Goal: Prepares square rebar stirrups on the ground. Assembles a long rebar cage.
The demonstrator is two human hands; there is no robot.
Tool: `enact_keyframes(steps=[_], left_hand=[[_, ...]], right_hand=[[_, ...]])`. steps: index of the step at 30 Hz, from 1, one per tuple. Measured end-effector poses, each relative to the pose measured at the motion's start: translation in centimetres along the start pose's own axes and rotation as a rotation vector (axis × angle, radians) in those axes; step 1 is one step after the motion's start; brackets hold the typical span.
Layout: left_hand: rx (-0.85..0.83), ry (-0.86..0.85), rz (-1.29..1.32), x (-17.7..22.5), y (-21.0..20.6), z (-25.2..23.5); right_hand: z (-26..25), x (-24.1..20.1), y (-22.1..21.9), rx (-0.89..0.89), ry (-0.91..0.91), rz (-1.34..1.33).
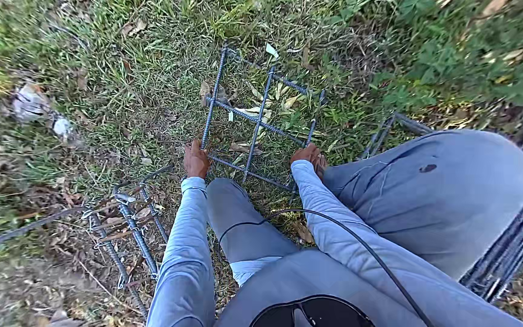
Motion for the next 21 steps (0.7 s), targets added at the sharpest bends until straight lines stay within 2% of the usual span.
enact_keyframes(steps=[5, 9, 13, 17, 21], left_hand=[[-0.029, 0.093, -0.084, -0.4, -0.8, -0.8], [0.03, 0.089, -0.171, 1.7, 1.1, -2.2], [0.042, -0.009, 0.007, 4.6, 0.1, -4.7], [-0.014, 0.097, 0.174, 4.5, -1.2, -6.3], [0.003, 0.035, 0.192, 5.8, 0.3, -6.8]], right_hand=[[-2.0, -0.8, 1.0, 0.038, 0.002, -0.119], [-3.8, -2.7, 1.5, -0.038, 0.003, -0.145], [-5.3, -3.1, 1.9, -0.079, -0.046, -0.082], [-5.0, -4.2, 3.3, -0.175, 0.009, 0.022], [-3.2, -4.7, 5.9, -0.033, 0.093, -0.178]])
Point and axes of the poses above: each hand's wrist, its own z-axis away from the middle knuckle, its own y-axis out of the back of the hand, x = y × z, the point moved 10 cm from there along -z, towards the middle knuckle, and after that the axes turned 1 degree about -z, right-handed, at the moved point
